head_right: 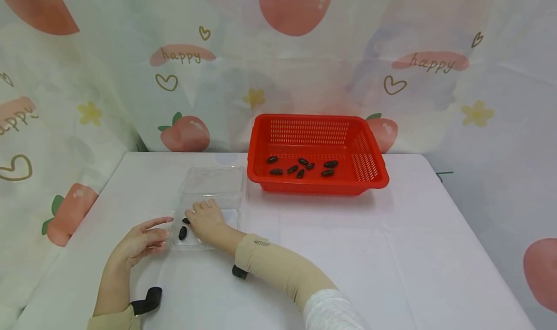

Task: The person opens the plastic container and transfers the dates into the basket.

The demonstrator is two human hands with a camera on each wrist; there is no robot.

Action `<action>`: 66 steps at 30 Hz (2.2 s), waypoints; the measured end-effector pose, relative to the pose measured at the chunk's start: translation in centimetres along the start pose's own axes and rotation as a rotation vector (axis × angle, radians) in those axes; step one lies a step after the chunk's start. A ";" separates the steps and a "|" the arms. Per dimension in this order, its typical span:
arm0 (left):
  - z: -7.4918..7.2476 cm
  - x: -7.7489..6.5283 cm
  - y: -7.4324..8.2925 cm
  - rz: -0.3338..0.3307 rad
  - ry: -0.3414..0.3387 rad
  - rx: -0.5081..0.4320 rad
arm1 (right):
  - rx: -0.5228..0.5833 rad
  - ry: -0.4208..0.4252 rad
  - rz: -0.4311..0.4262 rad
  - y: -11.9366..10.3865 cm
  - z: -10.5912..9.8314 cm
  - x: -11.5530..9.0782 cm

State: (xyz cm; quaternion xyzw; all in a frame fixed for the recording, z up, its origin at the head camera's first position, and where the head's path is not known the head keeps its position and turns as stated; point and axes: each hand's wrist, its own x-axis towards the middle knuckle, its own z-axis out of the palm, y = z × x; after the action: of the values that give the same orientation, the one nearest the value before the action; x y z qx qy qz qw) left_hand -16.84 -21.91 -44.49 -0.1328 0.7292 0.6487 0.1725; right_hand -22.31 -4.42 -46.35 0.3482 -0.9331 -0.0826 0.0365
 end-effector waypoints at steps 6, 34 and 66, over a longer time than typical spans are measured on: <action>0.0 0.0 0.0 -0.004 0.002 0.002 | 0.006 0.015 0.005 0.1 -0.2 0.0; -0.1 0.2 -0.3 0.010 0.019 0.028 | 0.005 0.197 -0.102 5.5 -3.6 -4.0; -0.2 0.1 -0.1 0.003 0.015 0.023 | 0.050 0.399 0.291 18.9 -4.9 -8.2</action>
State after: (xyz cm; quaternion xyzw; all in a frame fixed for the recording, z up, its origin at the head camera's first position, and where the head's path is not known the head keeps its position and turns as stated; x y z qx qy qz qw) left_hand -16.86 -22.07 -44.64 -0.1344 0.7381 0.6396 0.1677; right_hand -27.67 14.43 -38.23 0.2202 -0.9495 0.0169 0.2231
